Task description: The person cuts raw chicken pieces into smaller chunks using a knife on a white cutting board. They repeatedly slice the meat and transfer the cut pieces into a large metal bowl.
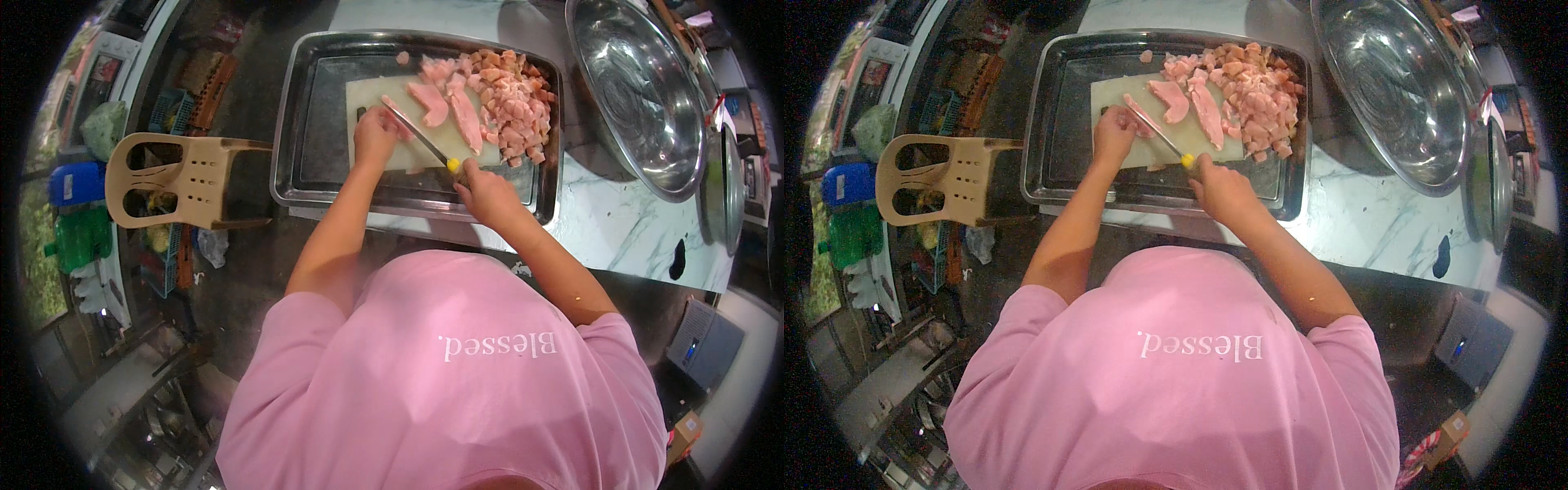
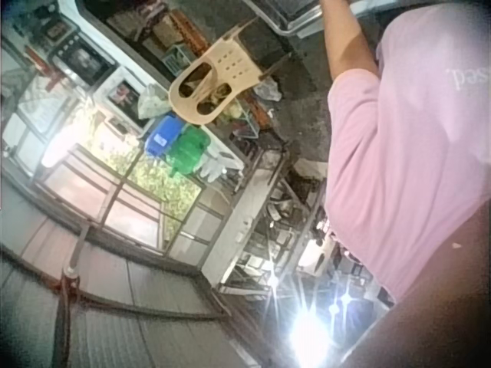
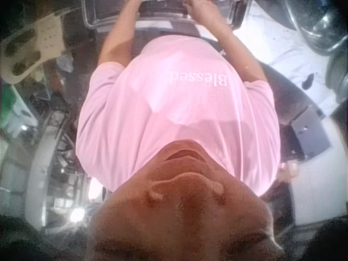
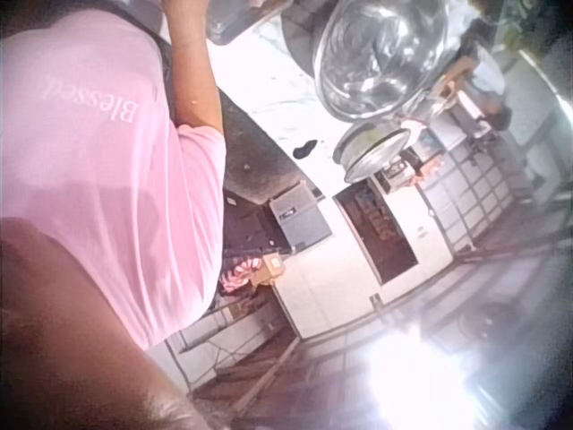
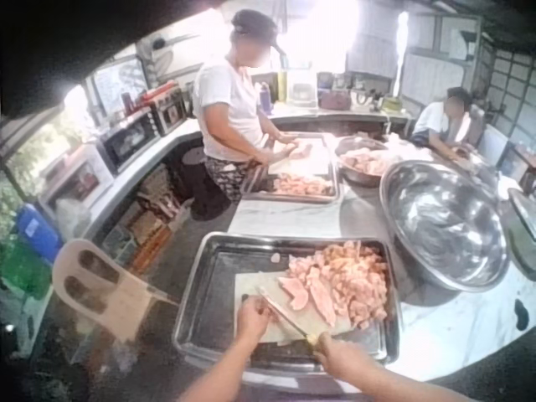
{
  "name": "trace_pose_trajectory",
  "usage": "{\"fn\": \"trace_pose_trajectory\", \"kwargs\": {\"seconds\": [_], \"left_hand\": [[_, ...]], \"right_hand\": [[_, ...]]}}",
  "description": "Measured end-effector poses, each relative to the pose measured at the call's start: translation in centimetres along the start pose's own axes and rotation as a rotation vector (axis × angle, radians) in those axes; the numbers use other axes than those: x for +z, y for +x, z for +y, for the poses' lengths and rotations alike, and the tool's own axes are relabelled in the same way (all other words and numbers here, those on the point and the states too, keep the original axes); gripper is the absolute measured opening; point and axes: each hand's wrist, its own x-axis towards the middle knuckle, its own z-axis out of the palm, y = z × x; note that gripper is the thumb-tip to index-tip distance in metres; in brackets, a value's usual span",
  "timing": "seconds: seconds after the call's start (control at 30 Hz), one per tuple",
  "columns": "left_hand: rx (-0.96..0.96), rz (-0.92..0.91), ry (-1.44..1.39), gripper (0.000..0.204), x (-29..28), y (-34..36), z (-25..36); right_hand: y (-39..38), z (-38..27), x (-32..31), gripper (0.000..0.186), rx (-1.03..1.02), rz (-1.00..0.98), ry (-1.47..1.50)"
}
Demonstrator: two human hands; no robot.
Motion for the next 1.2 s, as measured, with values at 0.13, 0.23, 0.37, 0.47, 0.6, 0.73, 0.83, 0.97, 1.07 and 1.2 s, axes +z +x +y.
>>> {"fn": "trace_pose_trajectory", "kwargs": {"seconds": [0.13, 0.23, 0.37, 0.47, 0.6, 0.73, 0.83, 0.97, 1.07, 1.2], "left_hand": [[0.02, -0.068, 0.169, 0.024, -0.9, 0.2, 1.4], [-0.044, -0.2, 0.042, 0.022, -2.5, 0.1, 3.9], [0.029, -0.09, 0.104, 0.021, -1.3, 0.3, 1.7], [0.014, -0.108, 0.109, 0.02, -0.4, 0.5, 1.8], [-0.005, -0.037, 0.152, 0.016, -0.1, 0.4, 1.1], [0.119, 0.031, 0.22, 0.019, -0.3, -0.4, 0.0], [-0.045, 0.103, -0.123, 0.02, -0.9, -1.0, -0.5], [-0.121, 0.025, -0.582, 0.022, -3.2, 0.7, -3.1], [-0.232, -0.119, -0.476, 0.034, -4.9, 2.9, -2.5], [0.385, 0.352, 0.479, 0.03, -3.4, 4.3, -1.9]], "right_hand": [[0.2, 0.4, 1.0, 0.029, -0.008, -0.048, -0.028], [0.5, 0.4, 1.3, 0.029, -0.024, -0.057, -0.013], [3.7, -0.3, 3.2, 0.031, -0.045, -0.074, 0.029], [8.8, -0.9, 5.5, 0.033, -0.073, 0.023, 0.062], [9.1, -0.9, 5.7, 0.035, -0.068, -0.002, 0.062], [2.6, 2.0, 5.0, 0.036, 0.039, -0.076, 0.047], [0.2, 3.4, 4.6, 0.036, 0.078, -0.109, 0.029], [0.6, 4.9, 4.7, 0.038, 0.0, -0.07, 0.144], [0.9, 4.7, 2.9, 0.038, 0.005, -0.038, 0.223], [-0.8, 3.1, 2.0, 0.037, 0.038, 0.119, 0.283]]}}
